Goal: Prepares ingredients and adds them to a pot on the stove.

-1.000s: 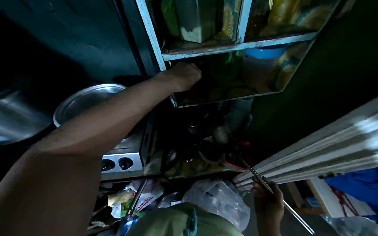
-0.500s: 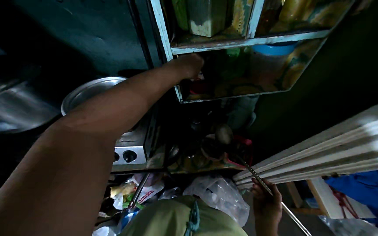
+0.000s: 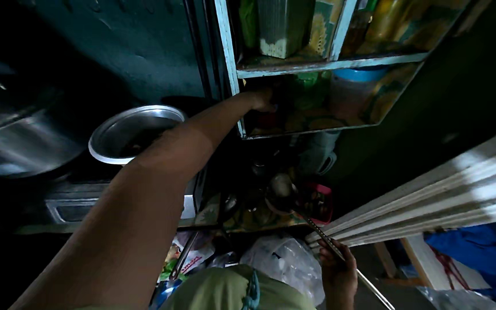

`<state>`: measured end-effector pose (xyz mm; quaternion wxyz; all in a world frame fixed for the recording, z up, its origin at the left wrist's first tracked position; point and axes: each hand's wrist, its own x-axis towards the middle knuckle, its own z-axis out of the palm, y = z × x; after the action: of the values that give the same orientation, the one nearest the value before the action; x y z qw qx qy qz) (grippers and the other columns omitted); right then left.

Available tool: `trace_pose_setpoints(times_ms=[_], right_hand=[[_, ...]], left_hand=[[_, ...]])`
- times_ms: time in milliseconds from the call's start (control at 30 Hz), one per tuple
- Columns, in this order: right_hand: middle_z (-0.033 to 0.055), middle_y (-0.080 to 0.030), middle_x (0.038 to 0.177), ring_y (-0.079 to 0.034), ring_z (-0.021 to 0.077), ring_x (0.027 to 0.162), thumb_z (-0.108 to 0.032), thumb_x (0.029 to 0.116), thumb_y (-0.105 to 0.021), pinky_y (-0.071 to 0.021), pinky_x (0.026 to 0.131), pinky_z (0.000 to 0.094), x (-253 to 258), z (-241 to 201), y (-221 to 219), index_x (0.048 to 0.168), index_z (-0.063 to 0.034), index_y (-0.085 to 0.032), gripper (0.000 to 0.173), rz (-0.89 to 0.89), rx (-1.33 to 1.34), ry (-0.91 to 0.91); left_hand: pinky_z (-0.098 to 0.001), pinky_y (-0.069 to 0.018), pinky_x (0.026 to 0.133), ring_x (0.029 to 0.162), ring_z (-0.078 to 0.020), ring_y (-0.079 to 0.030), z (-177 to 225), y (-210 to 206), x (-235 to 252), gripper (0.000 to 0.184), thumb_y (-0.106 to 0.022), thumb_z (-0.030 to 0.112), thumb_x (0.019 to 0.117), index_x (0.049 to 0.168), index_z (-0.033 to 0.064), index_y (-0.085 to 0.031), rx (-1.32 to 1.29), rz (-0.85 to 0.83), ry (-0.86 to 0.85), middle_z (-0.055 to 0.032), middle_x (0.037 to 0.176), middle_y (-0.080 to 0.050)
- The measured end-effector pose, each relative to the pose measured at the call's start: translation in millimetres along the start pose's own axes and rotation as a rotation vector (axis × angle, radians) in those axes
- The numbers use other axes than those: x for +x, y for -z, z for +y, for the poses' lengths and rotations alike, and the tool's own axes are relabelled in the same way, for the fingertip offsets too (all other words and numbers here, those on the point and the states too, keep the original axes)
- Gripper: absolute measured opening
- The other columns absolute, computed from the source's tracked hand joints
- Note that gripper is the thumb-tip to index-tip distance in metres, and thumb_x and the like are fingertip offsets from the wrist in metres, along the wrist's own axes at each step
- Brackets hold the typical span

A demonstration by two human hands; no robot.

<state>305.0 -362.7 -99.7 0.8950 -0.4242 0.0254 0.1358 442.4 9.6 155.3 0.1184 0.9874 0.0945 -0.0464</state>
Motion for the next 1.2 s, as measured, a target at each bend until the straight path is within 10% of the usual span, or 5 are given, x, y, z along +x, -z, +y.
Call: trace_pose_setpoints(times_ms=[167, 433, 567, 800, 1200], right_hand=[[0.0014, -0.080, 0.085, -0.075, 0.0083, 0.070, -0.028, 0.1113, -0.016, -0.0596, 0.060, 0.0193, -6.3, 1.9, 3.3, 0.094, -0.0198, -0.074, 0.061, -0.006, 0.017, 0.018], [-0.0019, -0.079, 0.089, -0.074, 0.0065, 0.072, -0.028, 0.1111, -0.017, -0.0589, 0.062, 0.0189, 0.3, -3.2, -9.1, 0.095, -0.0216, -0.071, 0.057, -0.091, -0.093, 0.100], [-0.0032, -0.079, 0.088, -0.074, 0.0057, 0.072, -0.038, 0.1120, -0.018, -0.0595, 0.062, 0.0190, -0.3, -3.6, -37.9, 0.092, -0.0238, -0.071, 0.058, -0.221, -0.171, 0.121], [-0.0044, -0.079, 0.086, -0.074, 0.0063, 0.070, -0.037, 0.1115, -0.021, -0.0597, 0.061, 0.0199, -7.6, 15.2, -106.1, 0.091, -0.0262, -0.071, 0.055, -0.418, -0.215, 0.122], [-0.0050, -0.079, 0.089, -0.074, 0.0061, 0.075, -0.033, 0.1121, -0.017, -0.0604, 0.063, 0.0196, -63.4, 69.3, -199.6, 0.092, -0.0261, -0.070, 0.058, -0.491, -0.156, 0.061]], left_hand=[[-0.0631, -0.0442, 0.106, 0.128, -0.0476, -0.056, 12.5, -12.1, -10.4, 0.040, -0.059, 0.027, 0.1054, 0.126, -0.0068, -0.062, 0.024, 0.189, 0.074, -0.0318, 0.130, -0.061], [-0.0428, -0.0559, 0.079, 0.081, -0.0245, -0.067, 14.1, -22.6, -124.4, 0.020, -0.063, 0.015, 0.0998, 0.105, -0.0051, -0.066, -0.362, 0.479, -0.268, -0.0163, 0.089, -0.068], [-0.0269, -0.0567, 0.071, 0.077, -0.0087, -0.065, -17.3, -65.2, -210.7, 0.010, -0.053, 0.004, 0.0994, 0.098, -0.0001, -0.063, -1.101, 0.264, -0.079, -0.0032, 0.085, -0.067], [-0.0413, -0.0623, 0.080, 0.093, -0.0250, -0.072, -96.4, -135.0, -348.6, 0.035, -0.038, 0.009, 0.1037, 0.136, 0.0065, -0.050, -1.701, 0.336, 0.424, -0.0117, 0.108, -0.069], [-0.0322, -0.0599, 0.067, 0.085, -0.0200, -0.072, -213.8, -138.3, -453.0, 0.074, -0.016, 0.067, 0.1043, 0.115, 0.0091, -0.061, -1.993, 0.756, 0.653, -0.0096, 0.100, -0.073]])
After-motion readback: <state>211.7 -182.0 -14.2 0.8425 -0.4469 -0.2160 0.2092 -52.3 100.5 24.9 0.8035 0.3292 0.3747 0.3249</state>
